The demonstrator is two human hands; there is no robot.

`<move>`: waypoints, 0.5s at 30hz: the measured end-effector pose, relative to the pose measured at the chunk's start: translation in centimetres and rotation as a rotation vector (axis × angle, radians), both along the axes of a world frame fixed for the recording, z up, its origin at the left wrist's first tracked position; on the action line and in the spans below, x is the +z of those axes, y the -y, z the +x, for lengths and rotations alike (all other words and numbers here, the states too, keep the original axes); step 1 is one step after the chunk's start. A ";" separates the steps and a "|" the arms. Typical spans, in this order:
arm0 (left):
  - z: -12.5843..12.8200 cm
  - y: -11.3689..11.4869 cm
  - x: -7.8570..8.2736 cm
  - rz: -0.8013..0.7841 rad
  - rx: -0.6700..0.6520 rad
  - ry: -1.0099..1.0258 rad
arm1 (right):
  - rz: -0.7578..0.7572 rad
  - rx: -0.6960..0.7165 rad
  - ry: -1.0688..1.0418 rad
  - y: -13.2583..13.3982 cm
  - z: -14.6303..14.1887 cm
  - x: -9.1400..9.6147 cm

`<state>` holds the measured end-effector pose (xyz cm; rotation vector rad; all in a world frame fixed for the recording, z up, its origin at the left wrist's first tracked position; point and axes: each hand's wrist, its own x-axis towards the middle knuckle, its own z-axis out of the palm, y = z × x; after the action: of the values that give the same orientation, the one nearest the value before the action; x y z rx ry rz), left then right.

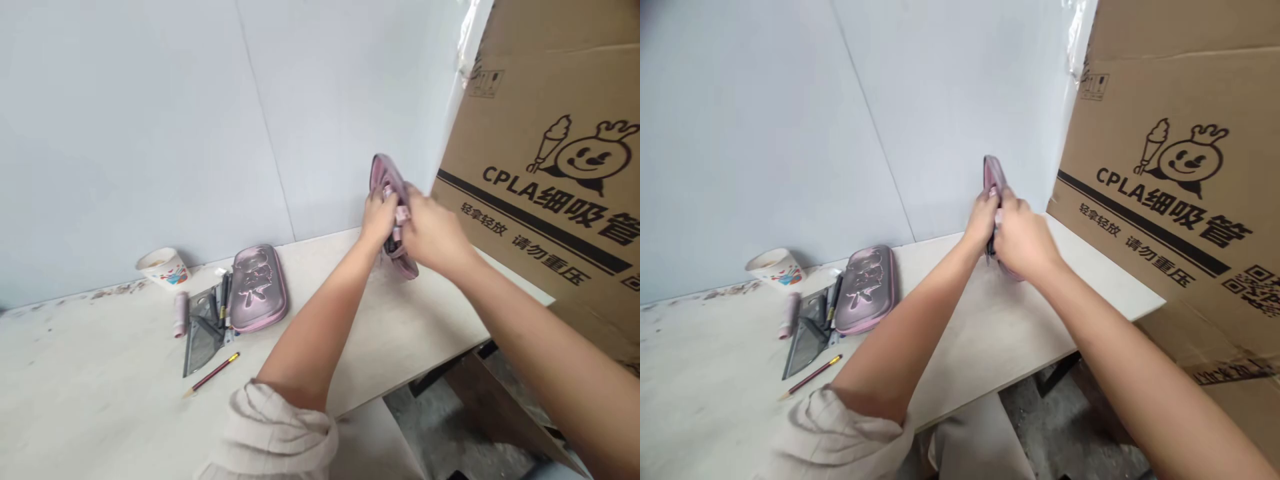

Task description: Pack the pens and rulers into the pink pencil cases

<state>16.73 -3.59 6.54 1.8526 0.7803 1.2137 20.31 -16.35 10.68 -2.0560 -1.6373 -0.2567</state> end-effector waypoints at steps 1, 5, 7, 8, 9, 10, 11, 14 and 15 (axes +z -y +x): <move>-1.1 -0.8 -1.0 -0.024 0.026 0.042 | -0.055 0.010 0.052 -1.0 -1.4 -0.4; -6.3 -3.2 -6.1 -0.163 0.162 -0.067 | -0.232 0.100 0.201 -4.5 -6.2 -4.3; -8.6 -3.8 -8.0 -0.213 0.221 -0.202 | -0.289 0.129 0.303 -5.5 -8.0 -6.2; -9.6 -4.0 -8.6 -0.234 0.244 -0.252 | -0.306 0.135 0.358 -5.7 -8.7 -6.9; -10.4 -4.1 -8.9 -0.252 0.260 -0.282 | -0.316 0.139 0.408 -5.9 -9.2 -7.5; -11.1 -4.3 -8.9 -0.268 0.280 -0.304 | -0.319 0.138 0.453 -6.0 -9.6 -7.9; -11.8 -4.4 -8.8 -0.280 0.304 -0.335 | -0.314 0.129 0.490 -6.0 -9.8 -8.2; -13.2 -4.6 -7.8 -0.278 0.370 -0.423 | -0.284 0.075 0.557 -6.0 -9.2 -8.4; -13.5 -4.6 -7.5 -0.269 0.379 -0.446 | -0.271 0.049 0.564 -6.0 -8.6 -8.2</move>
<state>3.21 0.98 -0.94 1.8165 1.5180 0.8578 11.75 -10.38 2.52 -2.2722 -2.1483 -0.6814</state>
